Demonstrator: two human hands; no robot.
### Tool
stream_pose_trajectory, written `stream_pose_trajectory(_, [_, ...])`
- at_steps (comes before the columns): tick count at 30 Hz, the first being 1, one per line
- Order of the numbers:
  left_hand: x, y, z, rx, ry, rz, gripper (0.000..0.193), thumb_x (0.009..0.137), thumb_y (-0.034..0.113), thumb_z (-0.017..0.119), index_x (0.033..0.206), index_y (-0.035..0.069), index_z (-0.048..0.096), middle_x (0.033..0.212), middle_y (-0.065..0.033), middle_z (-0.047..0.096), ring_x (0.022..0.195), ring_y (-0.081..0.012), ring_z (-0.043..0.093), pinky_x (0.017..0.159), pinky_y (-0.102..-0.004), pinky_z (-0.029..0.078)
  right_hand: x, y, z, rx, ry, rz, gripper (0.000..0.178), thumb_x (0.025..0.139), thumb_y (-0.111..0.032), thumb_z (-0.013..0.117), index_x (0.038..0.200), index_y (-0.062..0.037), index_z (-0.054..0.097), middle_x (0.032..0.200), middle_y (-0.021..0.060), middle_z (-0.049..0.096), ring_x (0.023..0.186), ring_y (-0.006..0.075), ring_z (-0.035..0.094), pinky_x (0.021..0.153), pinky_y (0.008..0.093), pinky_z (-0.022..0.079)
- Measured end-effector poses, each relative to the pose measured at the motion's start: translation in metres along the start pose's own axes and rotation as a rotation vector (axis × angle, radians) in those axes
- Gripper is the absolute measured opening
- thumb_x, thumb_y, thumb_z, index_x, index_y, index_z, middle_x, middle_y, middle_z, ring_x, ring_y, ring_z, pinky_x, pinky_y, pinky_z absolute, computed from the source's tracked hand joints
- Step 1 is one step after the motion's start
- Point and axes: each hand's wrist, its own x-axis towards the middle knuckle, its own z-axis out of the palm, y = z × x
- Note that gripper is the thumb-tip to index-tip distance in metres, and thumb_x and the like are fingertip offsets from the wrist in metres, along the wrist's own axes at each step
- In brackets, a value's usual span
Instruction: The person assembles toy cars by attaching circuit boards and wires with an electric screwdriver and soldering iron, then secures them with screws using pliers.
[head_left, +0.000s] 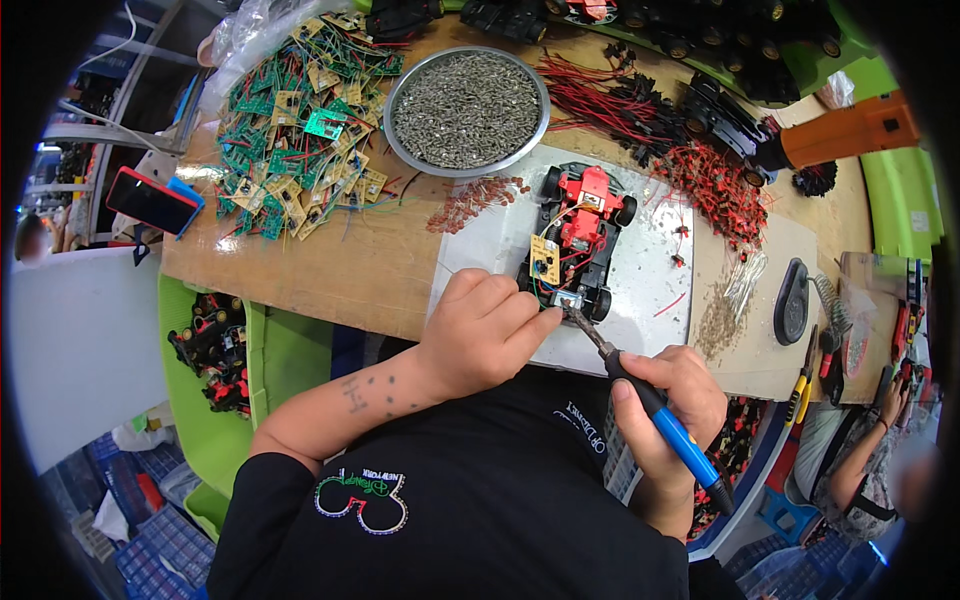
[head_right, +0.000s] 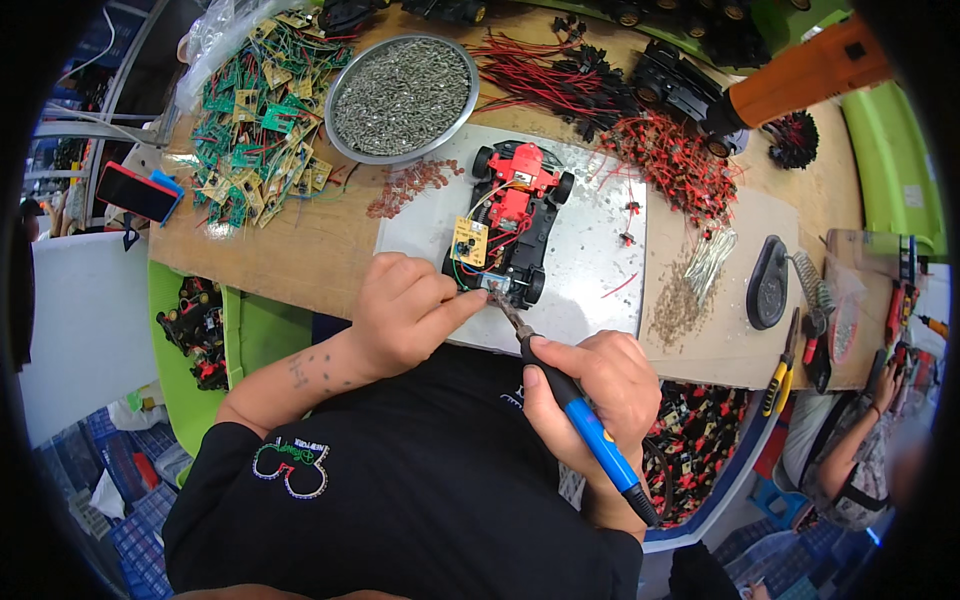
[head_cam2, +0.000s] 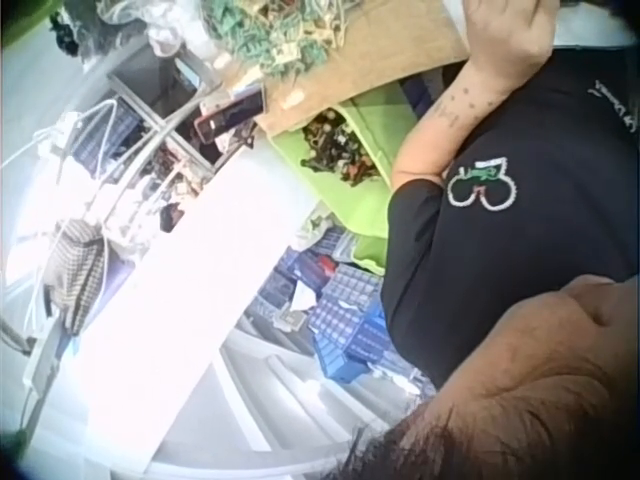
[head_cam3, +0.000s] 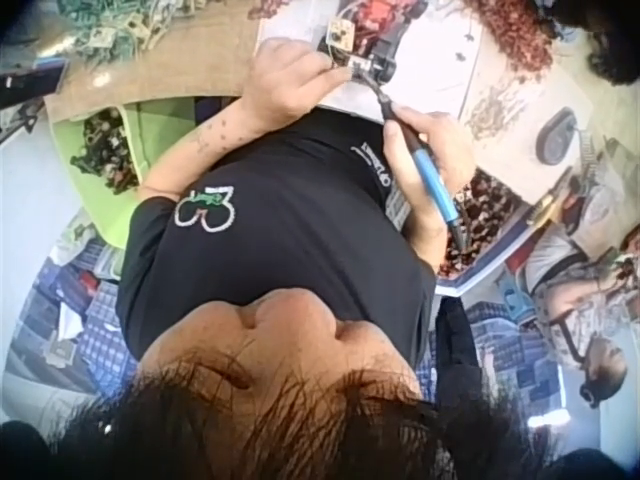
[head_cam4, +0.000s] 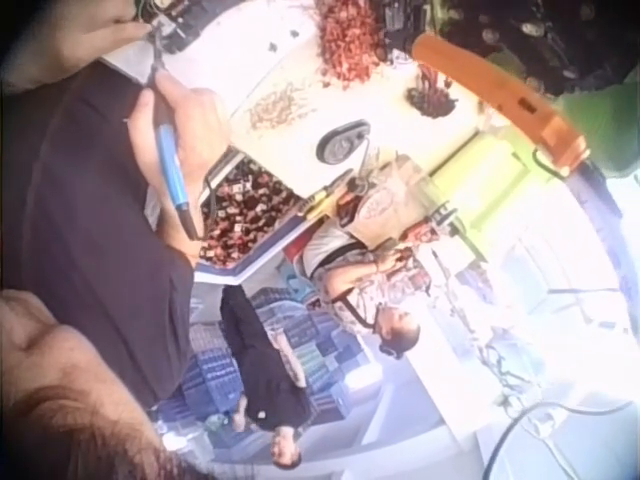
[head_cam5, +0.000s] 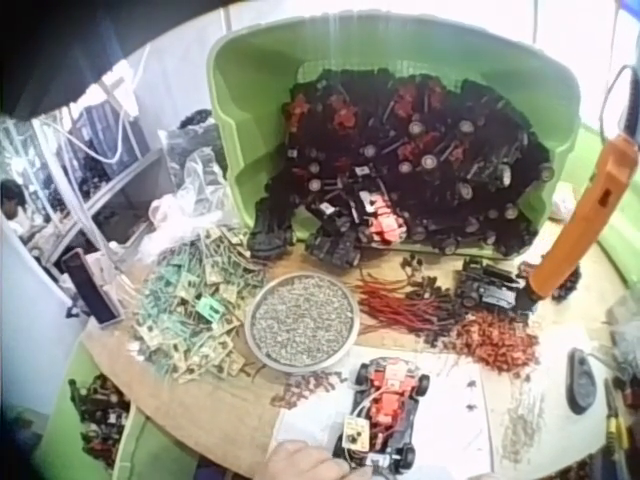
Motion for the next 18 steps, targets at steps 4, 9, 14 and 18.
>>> stream_pose_trajectory(4, [0.000, 0.000, 0.004, 0.029, 0.032, 0.026, 0.025, 0.067, 0.016, 0.070, 0.091, 0.013, 0.074, 0.076, 0.0047, 0.051, 0.073, -0.0152, 0.051, 0.069, -0.0326, 0.038, 0.006, -0.001, 0.003, -0.021, 0.036, -0.030, 0.024, 0.063, -0.002, 0.076, 0.087, -0.0036, 0.073, 0.062, 0.0060, 0.058, 0.055, 0.0220, 0.055, 0.057, 0.0329, 0.042])
stream_pose_trajectory(9, [-0.002, 0.000, 0.006, 0.026, 0.023, 0.020, 0.024, 0.067, 0.015, 0.073, 0.091, 0.013, 0.073, 0.075, 0.0049, 0.050, 0.071, -0.0153, 0.050, 0.067, -0.0322, 0.036, 0.007, -0.001, 0.002, -0.001, 0.035, -0.024, 0.024, 0.063, -0.002, 0.076, 0.087, -0.0029, 0.073, 0.062, 0.0062, 0.059, 0.056, 0.0219, 0.055, 0.057, 0.0327, 0.043])
stream_pose_trajectory(14, [-0.001, 0.002, 0.008, 0.015, 0.022, 0.011, 0.024, 0.066, 0.013, 0.076, 0.090, 0.013, 0.072, 0.074, 0.0046, 0.050, 0.070, -0.0156, 0.049, 0.067, -0.0327, 0.036, 0.000, 0.001, -0.010, 0.078, 0.171, -0.017, 0.023, 0.064, -0.002, 0.074, 0.087, 0.0011, 0.072, 0.064, 0.0077, 0.059, 0.058, 0.0217, 0.055, 0.057, 0.0325, 0.043])
stream_pose_trajectory(18, [0.002, 0.004, 0.009, -0.001, 0.013, 0.011, 0.025, 0.067, 0.011, 0.077, 0.091, 0.013, 0.072, 0.074, 0.0041, 0.050, 0.071, -0.0162, 0.051, 0.066, -0.0342, 0.037, -0.017, 0.008, -0.033, 0.140, 0.296, 0.119, 0.023, 0.069, -0.007, 0.073, 0.089, 0.0044, 0.070, 0.070, 0.0090, 0.060, 0.065, 0.0192, 0.054, 0.062, 0.0299, 0.041])
